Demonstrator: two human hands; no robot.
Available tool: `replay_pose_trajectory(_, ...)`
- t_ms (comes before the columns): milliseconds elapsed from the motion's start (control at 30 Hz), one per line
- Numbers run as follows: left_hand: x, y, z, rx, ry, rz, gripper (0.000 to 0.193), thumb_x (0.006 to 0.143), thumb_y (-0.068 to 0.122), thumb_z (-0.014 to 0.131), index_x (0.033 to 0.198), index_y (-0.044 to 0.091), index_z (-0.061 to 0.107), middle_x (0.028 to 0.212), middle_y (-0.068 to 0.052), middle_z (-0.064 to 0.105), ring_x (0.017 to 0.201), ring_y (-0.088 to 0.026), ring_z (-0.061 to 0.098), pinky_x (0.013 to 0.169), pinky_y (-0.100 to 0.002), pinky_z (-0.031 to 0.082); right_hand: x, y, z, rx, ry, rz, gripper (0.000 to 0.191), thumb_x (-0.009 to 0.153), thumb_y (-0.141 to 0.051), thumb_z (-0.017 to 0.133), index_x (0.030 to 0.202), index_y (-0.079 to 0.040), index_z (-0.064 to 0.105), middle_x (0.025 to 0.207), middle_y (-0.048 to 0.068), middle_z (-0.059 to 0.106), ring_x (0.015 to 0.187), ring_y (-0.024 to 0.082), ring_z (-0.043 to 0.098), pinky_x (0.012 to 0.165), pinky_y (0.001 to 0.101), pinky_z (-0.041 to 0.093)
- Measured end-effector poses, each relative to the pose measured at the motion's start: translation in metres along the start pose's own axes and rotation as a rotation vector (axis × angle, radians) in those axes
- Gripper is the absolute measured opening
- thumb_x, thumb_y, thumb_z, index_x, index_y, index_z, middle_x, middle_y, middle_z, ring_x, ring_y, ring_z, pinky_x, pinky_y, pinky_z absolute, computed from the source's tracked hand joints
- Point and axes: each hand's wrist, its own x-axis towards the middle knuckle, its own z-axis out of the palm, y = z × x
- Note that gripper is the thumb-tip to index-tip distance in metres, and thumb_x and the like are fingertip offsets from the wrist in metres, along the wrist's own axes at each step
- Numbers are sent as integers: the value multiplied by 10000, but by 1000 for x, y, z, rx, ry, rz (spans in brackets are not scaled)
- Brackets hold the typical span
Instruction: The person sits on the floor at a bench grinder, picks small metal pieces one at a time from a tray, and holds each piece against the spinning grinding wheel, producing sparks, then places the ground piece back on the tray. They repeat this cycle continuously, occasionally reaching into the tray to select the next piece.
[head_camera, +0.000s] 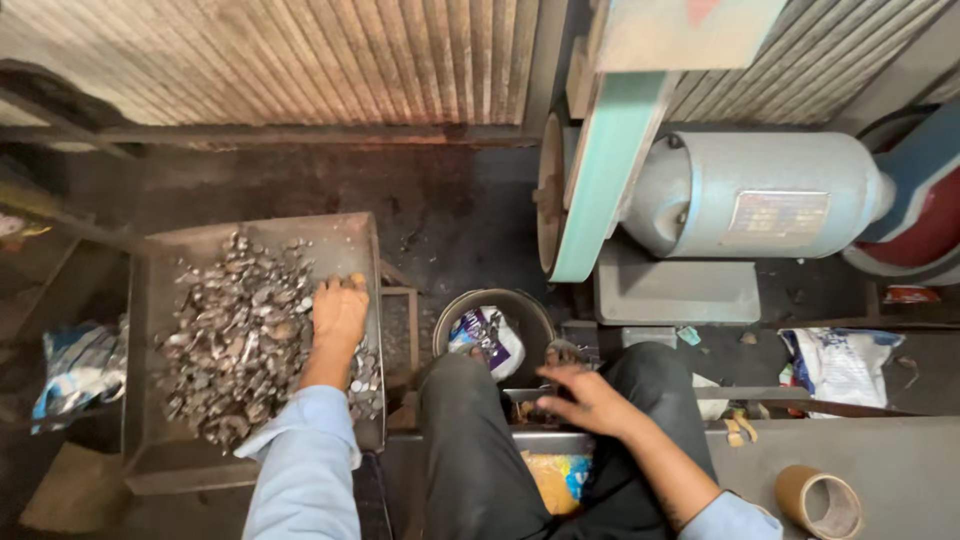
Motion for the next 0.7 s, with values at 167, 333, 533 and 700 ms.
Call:
replay_pose_trajectory(167, -10, 15, -13, -349, 315, -156, 315, 912, 156, 705, 1216, 81, 733, 1048, -157, 724, 990, -331, 656, 872, -439, 530, 9, -33, -5, 163, -116, 117, 487, 910, -218, 788, 1309, 17, 638, 1085, 149, 720, 976, 172, 699, 835, 330, 564)
replay_pose_trajectory(333, -67, 147, -37, -2186, -62, -647, 240, 983, 143, 713, 1190, 21, 719, 947, -103, 681, 741, -192, 597, 641, -337, 473, 10, -56, 13, 636, 302, 121, 504, 883, -103, 747, 1352, -25, 583, 1098, 58, 695, 902, 98, 673, 717, 283, 577)
replay_pose_trajectory(533, -109, 292, -31, -2697, -437, -759, 266, 969, 113, 654, 1204, -10, 681, 982, -101, 721, 837, -189, 704, 740, -330, 591, -26, -26, 6, 684, 631, 135, 260, 1028, -91, 643, 1245, 37, 705, 1024, 76, 707, 814, 73, 629, 703, 242, 531)
replay_pose_trajectory(700, -115, 306, -30, -2382, -302, -418, 306, 943, 42, 684, 1241, -30, 685, 992, -119, 739, 829, -182, 710, 767, -308, 595, -40, 1, -15, 1321, 508, 183, 203, 1024, -142, 588, 1110, 18, 679, 886, 70, 701, 721, 124, 636, 675, 270, 539)
